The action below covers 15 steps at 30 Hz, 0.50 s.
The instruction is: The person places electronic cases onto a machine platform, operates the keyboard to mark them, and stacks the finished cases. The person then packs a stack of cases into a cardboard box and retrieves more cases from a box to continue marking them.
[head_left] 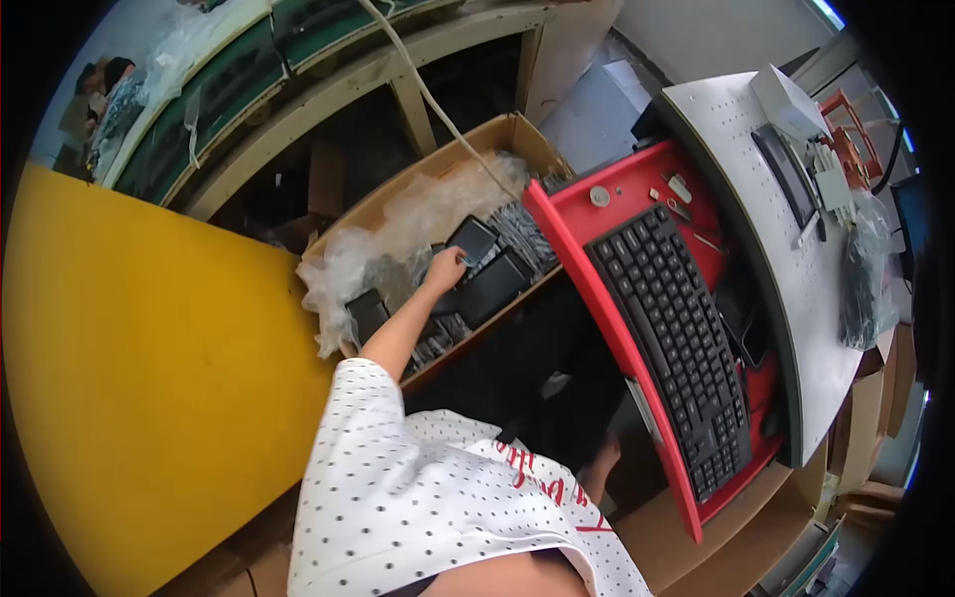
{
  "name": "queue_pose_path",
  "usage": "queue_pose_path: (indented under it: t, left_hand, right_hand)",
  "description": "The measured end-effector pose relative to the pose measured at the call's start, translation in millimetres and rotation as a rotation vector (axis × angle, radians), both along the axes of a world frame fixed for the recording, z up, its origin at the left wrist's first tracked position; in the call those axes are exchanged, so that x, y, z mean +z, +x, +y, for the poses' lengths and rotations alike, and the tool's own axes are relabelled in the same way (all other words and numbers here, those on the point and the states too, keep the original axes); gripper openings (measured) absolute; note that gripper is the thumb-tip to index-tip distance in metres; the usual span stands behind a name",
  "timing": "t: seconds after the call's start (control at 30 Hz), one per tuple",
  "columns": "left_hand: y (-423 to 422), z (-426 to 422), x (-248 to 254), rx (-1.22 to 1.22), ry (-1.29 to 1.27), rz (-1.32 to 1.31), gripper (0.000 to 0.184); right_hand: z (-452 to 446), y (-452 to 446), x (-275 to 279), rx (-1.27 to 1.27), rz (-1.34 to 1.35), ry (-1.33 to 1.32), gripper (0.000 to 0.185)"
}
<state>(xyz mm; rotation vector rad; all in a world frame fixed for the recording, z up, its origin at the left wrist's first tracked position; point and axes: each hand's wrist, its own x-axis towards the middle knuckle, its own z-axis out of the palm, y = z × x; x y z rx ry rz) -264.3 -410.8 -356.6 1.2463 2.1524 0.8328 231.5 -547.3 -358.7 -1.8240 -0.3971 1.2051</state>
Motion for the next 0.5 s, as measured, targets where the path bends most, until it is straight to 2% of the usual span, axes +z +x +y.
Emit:
queue_pose_path:
  t: [0.07, 0.1, 0.17, 0.27, 0.3, 0.37, 0.4, 0.5]
  left_hand:
    - [-17.3, 29.4, -25.2, 0.1, 0.044, 0.169, 0.028]
    - [-20.6, 42.5, -16.9, 0.105, -0.171, 0.131, 0.031]
    - [-21.6, 55.3, -37.0, 0.196, -0.302, 0.251, 0.028]
    - [-25.8, 72.5, -47.9, 0.297, -0.332, 0.233, 0.026]
    - [-37.0, 75.7, -80.7, 0.269, -0.308, 0.275, 0.029]
    - [-34.3, 73.5, -62.4, 0.288, -0.329, 0.167, 0.03]
    - [-31.4, 69.9, -57.4, 0.298, -0.327, 0.187, 0.029]
    - [-25.5, 75.4, -36.9, 0.322, -0.26, 0.29, 0.022]
  right_hand:
    - [15.7, 10.2, 4.1, 0.225, -0.079, -0.003, 0.022]
    - [11.4, 4.8, 8.6, 0.241, -0.072, 0.017, 0.022]
    - [24.0, 0.0, 26.0, 0.249, -0.083, 0.094, 0.022]
    - [19.2, -12.0, 50.8, 0.4, -0.408, 0.203, 0.024]
    - [22.3, -12.4, 58.3, 0.397, -0.355, 0.122, 0.025]
    - [19.9, -11.7, 69.1, 0.402, -0.238, -0.051, 0.029]
    - [20.3, -15.7, 72.9, 0.502, -0.31, 0.112, 0.035]
    - [40.8, -29.9, 80.8, 0.8, -0.811, 0.008, 0.039]
